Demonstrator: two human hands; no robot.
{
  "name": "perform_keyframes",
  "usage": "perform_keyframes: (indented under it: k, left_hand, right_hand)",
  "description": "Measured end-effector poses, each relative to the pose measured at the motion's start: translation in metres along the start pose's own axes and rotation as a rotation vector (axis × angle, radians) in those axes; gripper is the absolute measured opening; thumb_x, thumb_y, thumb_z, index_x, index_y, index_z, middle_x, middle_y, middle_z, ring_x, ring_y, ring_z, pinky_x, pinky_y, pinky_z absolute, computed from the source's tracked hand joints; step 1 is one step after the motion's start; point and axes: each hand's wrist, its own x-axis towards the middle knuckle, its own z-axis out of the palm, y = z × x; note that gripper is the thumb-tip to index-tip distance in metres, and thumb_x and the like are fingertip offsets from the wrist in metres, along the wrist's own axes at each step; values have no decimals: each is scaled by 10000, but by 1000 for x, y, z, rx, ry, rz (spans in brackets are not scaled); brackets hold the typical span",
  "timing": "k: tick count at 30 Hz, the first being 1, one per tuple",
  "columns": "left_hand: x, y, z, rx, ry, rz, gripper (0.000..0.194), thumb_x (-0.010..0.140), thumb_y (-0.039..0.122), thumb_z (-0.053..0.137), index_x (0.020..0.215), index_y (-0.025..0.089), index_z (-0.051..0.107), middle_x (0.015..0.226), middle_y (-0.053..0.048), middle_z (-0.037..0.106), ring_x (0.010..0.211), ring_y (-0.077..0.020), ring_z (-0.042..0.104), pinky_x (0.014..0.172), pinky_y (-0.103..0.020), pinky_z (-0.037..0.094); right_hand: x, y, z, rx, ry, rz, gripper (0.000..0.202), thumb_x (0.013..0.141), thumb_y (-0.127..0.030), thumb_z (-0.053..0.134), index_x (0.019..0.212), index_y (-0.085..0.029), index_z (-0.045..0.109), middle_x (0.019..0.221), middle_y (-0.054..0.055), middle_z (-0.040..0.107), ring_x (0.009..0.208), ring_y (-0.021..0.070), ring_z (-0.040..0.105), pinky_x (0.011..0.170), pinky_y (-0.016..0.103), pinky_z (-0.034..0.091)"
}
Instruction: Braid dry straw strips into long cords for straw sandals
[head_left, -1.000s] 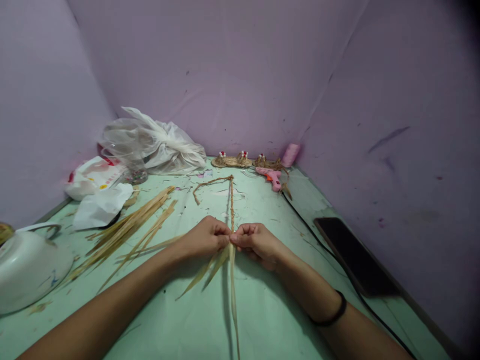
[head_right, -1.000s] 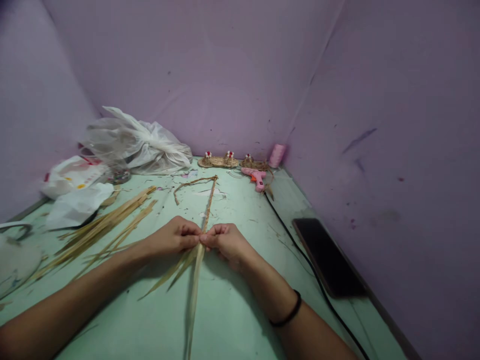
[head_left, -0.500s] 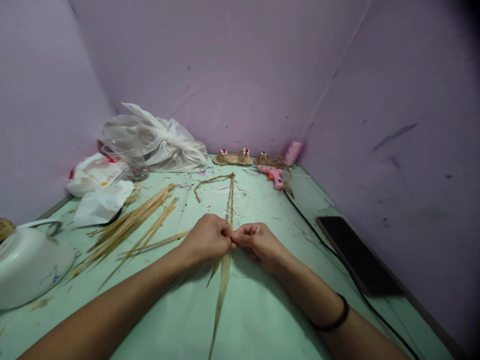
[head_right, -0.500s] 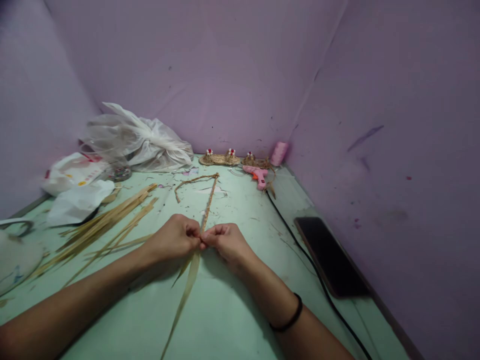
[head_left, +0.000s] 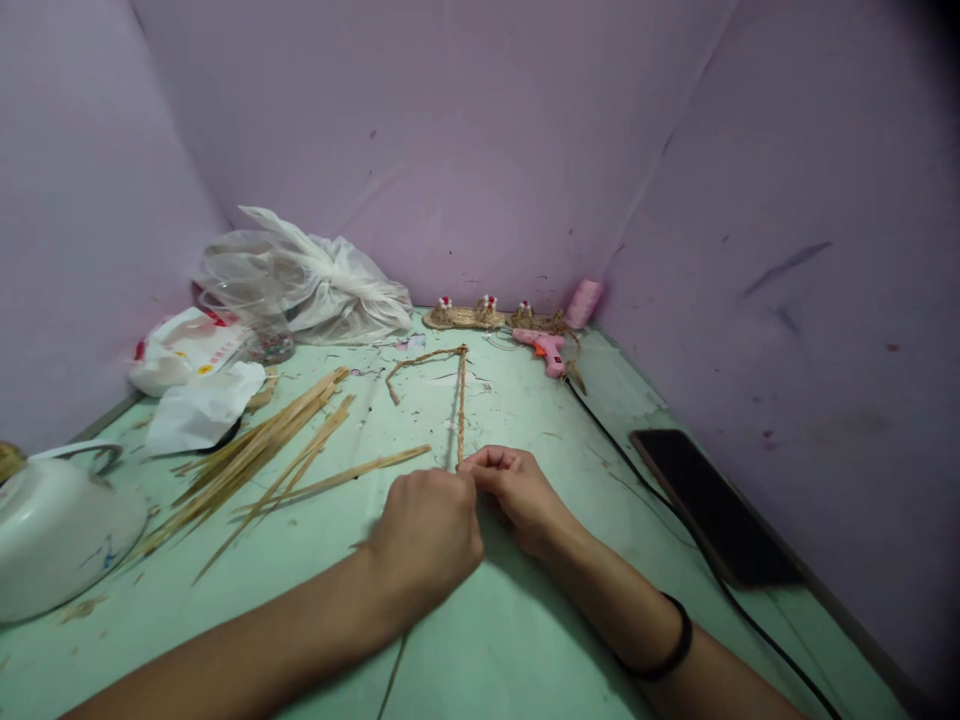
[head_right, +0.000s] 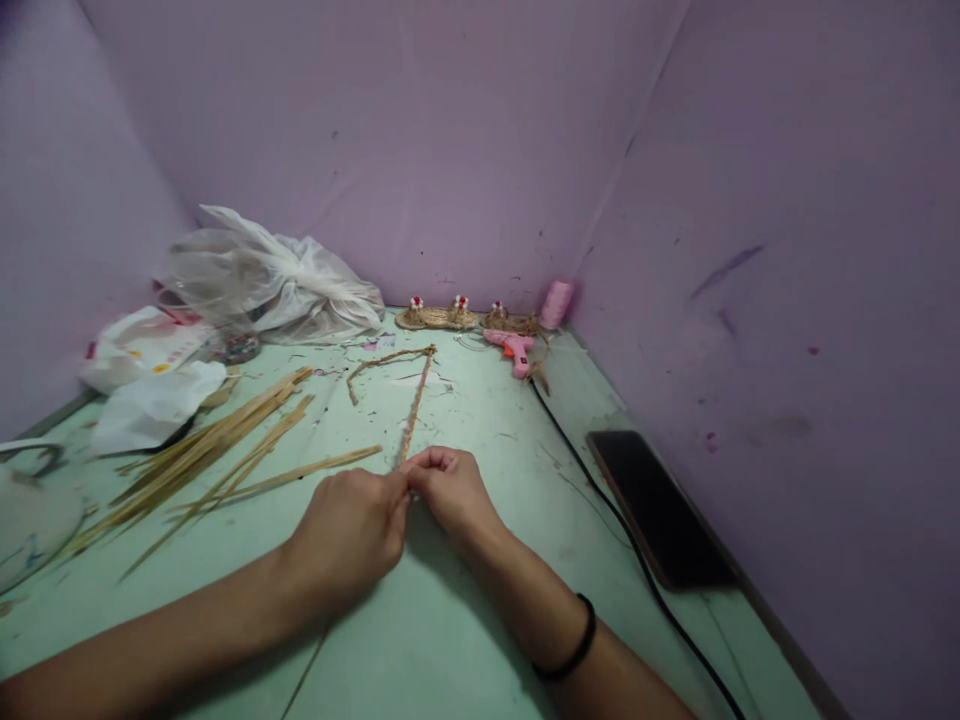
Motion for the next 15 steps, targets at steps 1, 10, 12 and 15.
perform_keyframes:
  k: [1, 10, 12, 15]
  left_hand:
    - [-1, 2, 1, 10, -9, 13, 234, 691, 215, 438, 748, 137, 652, 628, -105, 594, 582, -186, 512, 555, -280, 300]
    - [33, -25, -19, -861, -254, -348, 232, 641, 287, 542, 750, 101, 628, 432, 4, 508, 330, -75, 386, 374, -212, 285]
    - [36, -28, -13, -1024, -415, -367, 194, 595, 269, 592, 640, 80, 603, 442, -14, 519, 338, -70, 408, 349, -198, 286]
    - [36, -28, -4, -1067, -441, -380, 151, 574, 231, 598, 565, 83, 568, 467, -32, 543, 359, -80, 449, 340, -196, 318]
  right_hand:
    - [1, 0, -1, -4, -6, 10, 42, 517, -133, 589, 549, -132, 561, 413, -36, 484, 380, 45, 349, 380, 191, 227]
    - [6, -4, -13, 81, -245, 8, 156, 530, -219, 664, 545, -114, 550, 466, -20, 541, 398, 35, 411, 408, 175, 256]
    - [7, -4, -14, 60, -277, 3, 177, 526, -222, 679, 609, -114, 566, 511, -6, 576, 446, 53, 468, 448, 177, 303]
    - [9, -2, -16, -37, -312, -25, 181, 530, -195, 664, 662, -118, 568, 547, 5, 591, 495, 75, 507, 493, 192, 348]
